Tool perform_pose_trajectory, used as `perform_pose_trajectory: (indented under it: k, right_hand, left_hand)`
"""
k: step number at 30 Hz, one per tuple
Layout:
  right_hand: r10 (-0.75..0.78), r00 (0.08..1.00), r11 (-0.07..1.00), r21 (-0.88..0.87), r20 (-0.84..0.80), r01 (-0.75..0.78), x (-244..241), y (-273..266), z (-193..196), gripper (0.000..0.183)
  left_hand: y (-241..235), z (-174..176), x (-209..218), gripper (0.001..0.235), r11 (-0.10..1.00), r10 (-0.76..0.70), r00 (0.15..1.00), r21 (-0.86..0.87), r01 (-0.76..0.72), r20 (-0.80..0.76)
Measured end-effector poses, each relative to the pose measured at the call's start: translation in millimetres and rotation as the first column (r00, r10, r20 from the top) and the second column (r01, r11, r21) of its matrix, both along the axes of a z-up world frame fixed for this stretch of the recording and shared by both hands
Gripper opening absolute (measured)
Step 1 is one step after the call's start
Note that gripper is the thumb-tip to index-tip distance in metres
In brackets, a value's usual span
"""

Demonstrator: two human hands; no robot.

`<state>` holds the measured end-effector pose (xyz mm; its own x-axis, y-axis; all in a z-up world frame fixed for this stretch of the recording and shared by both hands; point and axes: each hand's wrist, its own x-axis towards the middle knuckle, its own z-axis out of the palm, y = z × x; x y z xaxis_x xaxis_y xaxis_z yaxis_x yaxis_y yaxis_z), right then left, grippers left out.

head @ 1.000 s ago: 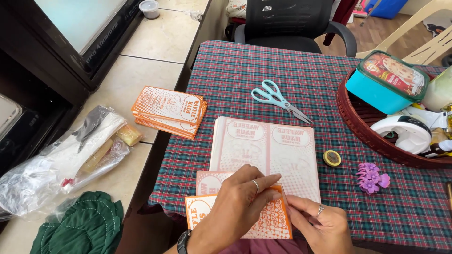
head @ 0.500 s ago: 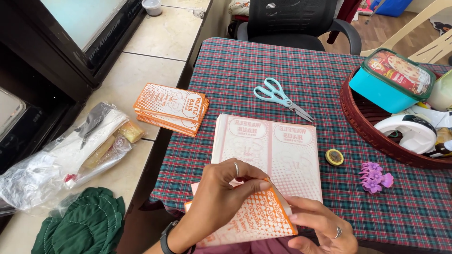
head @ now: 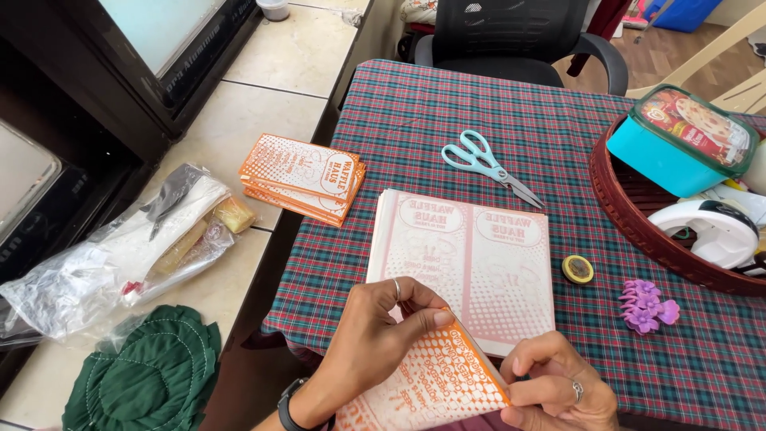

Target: Folding the bottom of paper bags and sealing them with tape on a table.

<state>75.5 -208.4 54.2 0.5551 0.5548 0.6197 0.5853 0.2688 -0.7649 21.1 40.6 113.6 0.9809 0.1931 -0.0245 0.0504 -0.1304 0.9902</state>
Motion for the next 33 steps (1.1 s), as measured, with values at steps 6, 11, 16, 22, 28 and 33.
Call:
perform_pose_trajectory:
  k: [6, 11, 16, 22, 28, 33]
  right_hand:
    - [-0.165, 0.982, 0.984, -0.091, -0.097, 0.156, -11.0, -4.8, -8.8, 0.017]
    - [-0.144, 0.985, 0.985, -0.106, -0.092, 0.134, -8.8, -10.3, -14.0, 0.017]
    - [-0.149, 0.987, 0.986, -0.081, -0.057, 0.144, -7.7, -8.8, -20.7, 0.013]
    - [-0.182, 0.981, 0.978, -0.119, -0.070, 0.173, -7.1, -9.5, -22.4, 0.013]
    - [-0.191, 0.981, 0.974, -0.113, 0.033, 0.194, -4.2, -9.1, -25.2, 0.015]
    - [-0.144, 0.988, 0.984, -0.103, 0.048, 0.148, -0.5, -8.9, -23.3, 0.015]
  left_hand:
    - [-4.6, -17.0, -7.1, 0.011, 0.997, 0.076, 0.995, 0.017, -0.077, 0.069]
    - [-1.8, -17.5, -8.7, 0.011, 0.998, 0.055, 0.997, -0.030, -0.053, 0.050]
    - [-0.6, -20.0, -9.9, 0.010, 0.999, 0.042, 0.998, -0.026, -0.041, 0.050]
    - [-3.3, -28.7, -11.7, 0.015, 0.998, 0.061, 0.992, 0.021, -0.063, 0.106]
    - [-6.6, -31.2, -13.6, 0.011, 0.991, 0.110, 0.987, 0.056, -0.118, 0.117]
    - [-5.3, -31.3, -12.9, 0.011, 0.996, 0.087, 0.993, 0.025, -0.089, 0.085]
